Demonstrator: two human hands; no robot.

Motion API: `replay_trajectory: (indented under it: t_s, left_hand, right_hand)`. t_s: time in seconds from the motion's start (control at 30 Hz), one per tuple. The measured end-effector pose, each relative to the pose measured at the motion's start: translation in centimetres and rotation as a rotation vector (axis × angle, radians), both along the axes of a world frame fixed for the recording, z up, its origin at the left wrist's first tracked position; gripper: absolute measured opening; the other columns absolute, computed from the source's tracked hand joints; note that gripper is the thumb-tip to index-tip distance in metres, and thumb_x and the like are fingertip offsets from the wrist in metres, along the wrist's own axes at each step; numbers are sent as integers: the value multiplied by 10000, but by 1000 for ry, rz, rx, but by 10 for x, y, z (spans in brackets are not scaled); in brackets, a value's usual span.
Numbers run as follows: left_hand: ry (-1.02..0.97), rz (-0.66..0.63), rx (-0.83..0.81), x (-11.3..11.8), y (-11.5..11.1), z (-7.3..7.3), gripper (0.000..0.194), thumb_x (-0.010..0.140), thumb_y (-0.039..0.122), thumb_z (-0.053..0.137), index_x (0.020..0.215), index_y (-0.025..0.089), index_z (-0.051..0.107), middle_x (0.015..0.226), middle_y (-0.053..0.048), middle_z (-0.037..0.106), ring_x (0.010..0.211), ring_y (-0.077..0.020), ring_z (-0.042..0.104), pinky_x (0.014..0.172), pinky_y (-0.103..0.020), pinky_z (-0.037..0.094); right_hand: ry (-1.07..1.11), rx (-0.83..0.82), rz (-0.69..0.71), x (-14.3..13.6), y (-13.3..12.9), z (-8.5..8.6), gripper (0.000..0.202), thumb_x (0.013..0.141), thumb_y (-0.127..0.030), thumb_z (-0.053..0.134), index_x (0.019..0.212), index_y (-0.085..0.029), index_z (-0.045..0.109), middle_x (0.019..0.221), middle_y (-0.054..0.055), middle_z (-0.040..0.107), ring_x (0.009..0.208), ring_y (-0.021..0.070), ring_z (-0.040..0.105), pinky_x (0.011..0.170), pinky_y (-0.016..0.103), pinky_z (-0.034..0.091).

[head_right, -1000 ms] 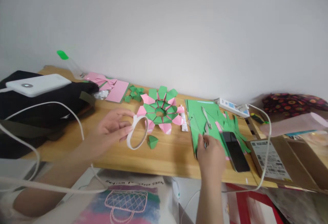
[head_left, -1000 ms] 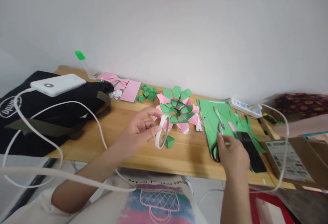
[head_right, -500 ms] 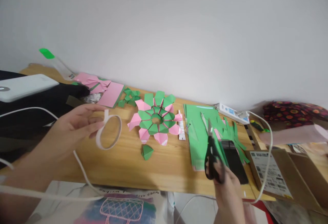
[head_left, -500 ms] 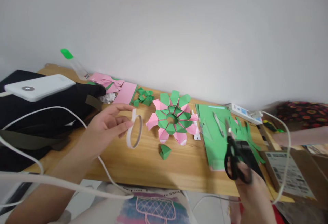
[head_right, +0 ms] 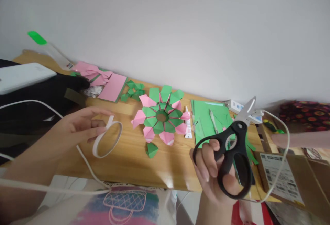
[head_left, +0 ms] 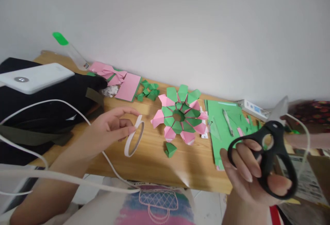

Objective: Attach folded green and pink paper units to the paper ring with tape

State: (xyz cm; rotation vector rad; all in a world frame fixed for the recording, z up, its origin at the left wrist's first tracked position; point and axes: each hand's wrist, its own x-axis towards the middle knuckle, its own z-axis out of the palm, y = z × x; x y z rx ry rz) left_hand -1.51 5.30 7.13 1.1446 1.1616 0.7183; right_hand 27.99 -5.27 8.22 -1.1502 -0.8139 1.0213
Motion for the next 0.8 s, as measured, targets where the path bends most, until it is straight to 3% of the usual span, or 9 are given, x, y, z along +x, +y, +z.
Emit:
replay_trajectory:
  t_s: [0.1, 0.2, 0.33, 0.43, 0.57, 0.73, 0.8]
  left_hand:
    - [-18, -6, -32, -2, 0, -2, 338, 670, 272, 736, 983, 196, 637, 588, 24, 627, 537, -120, 550, 509, -214, 409]
    - [-40, -26, -32, -4, 1, -5, 328, 679, 267, 728, 987, 203, 635, 590, 23, 637, 539, -121, 560, 503, -209, 401]
    - [-56, -54, -29, -3, 3, -7, 311, 676, 263, 719, 969, 202, 636, 561, 32, 627, 516, -116, 544, 485, -205, 376]
    - [-52, -75, -35, -1, 2, -8, 312, 681, 269, 715, 974, 206, 629, 577, 27, 635, 532, -123, 553, 502, -211, 374]
    - [-65, -108, -46, -4, 0, -10, 323, 691, 279, 722, 988, 208, 618, 575, 34, 617, 532, -119, 537, 511, -207, 362]
    - [-71, -139, -51, -7, 0, -14, 333, 713, 294, 717, 1010, 196, 603, 577, 42, 598, 512, -100, 494, 494, -194, 344]
    - [-72, -137, -51, -8, 0, -15, 341, 712, 298, 714, 1012, 189, 596, 585, 36, 603, 521, -104, 495, 495, -197, 347]
  right_hand:
    - [14, 50, 42, 2, -1, -6, 470, 695, -710, 647, 647, -286, 451, 395, -170, 107, 244, 48, 11, 400, 321, 322]
    - [-26, 93, 44, 8, -9, -12, 388, 785, -602, 634, 641, -285, 463, 368, -174, 102, 210, 51, 45, 468, 326, 404]
    - [-51, 136, 66, 8, -13, -15, 405, 726, -698, 622, 804, -302, 580, 423, -131, 289, 271, 77, 171, 446, 316, 370]
    - [-24, 107, 95, 9, -15, -17, 400, 756, -682, 583, 870, -299, 597, 489, -81, 386, 330, 107, 266, 414, 291, 316]
    - [-4, 34, 201, 13, -19, -16, 399, 765, -688, 561, 769, -289, 548, 453, -88, 381, 295, 108, 293, 443, 304, 344]
    - [7, 28, 454, 18, -25, -13, 493, 752, -704, 564, 604, -259, 415, 372, -98, 348, 257, 115, 349, 464, 306, 394]
    - [-123, -26, 409, 21, -30, -18, 529, 738, -748, 539, 577, -259, 415, 352, -93, 327, 263, 115, 360, 441, 290, 391]
